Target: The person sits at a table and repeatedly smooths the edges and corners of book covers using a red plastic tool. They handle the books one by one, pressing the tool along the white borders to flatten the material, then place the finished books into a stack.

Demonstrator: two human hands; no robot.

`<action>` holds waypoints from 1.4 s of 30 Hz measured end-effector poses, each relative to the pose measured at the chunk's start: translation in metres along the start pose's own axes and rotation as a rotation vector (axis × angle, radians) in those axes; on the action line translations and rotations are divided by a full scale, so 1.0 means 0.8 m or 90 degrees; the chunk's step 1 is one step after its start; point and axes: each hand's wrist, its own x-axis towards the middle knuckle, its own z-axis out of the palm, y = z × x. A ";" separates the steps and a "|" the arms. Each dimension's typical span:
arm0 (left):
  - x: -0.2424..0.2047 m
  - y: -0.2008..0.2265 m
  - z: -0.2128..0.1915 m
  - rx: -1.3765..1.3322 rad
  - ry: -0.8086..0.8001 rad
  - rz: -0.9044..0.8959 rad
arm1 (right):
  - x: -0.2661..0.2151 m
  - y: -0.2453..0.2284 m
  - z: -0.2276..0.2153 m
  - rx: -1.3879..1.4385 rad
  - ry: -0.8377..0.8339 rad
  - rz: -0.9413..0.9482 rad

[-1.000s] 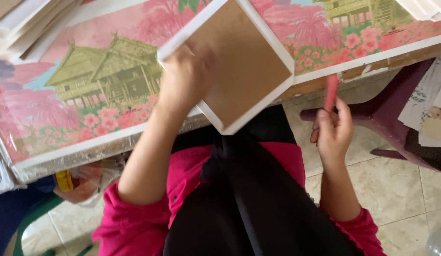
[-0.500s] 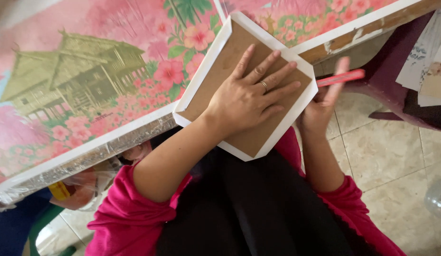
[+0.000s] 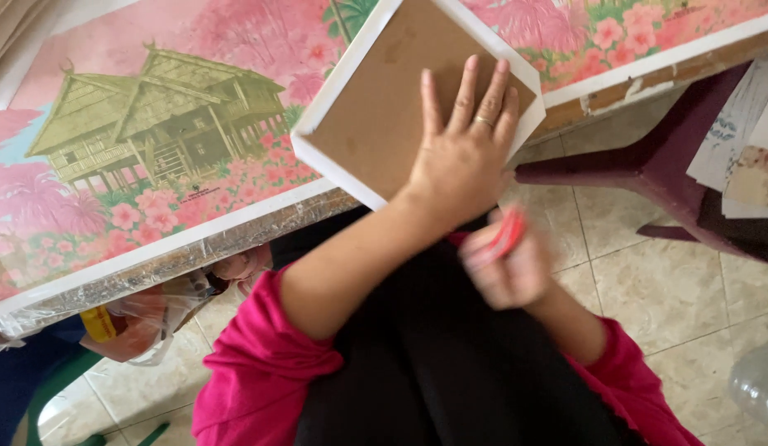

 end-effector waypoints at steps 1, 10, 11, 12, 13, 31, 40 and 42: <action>0.001 -0.019 -0.008 -0.031 0.001 0.035 | -0.008 -0.024 0.007 -0.373 0.205 -0.454; 0.043 -0.108 -0.047 -0.268 -0.352 0.124 | 0.011 -0.069 0.010 -1.139 0.437 -0.659; 0.039 -0.108 -0.039 -0.268 -0.331 0.134 | 0.010 -0.072 -0.002 -1.144 0.456 -0.614; 0.036 -0.108 -0.041 -0.274 -0.335 0.134 | 0.011 -0.074 -0.005 -1.145 0.456 -0.605; 0.039 -0.109 -0.045 -0.265 -0.341 0.139 | 0.016 -0.081 -0.009 -1.167 0.501 -0.683; -0.116 -0.081 -0.069 -0.007 0.162 -0.176 | 0.013 -0.071 0.038 -1.254 0.379 -0.673; -0.075 -0.105 -0.069 0.001 0.263 -0.102 | 0.026 -0.045 0.106 -1.268 0.386 -0.802; -0.074 -0.111 -0.055 0.021 0.299 -0.063 | 0.024 -0.085 0.059 -1.269 0.504 -0.835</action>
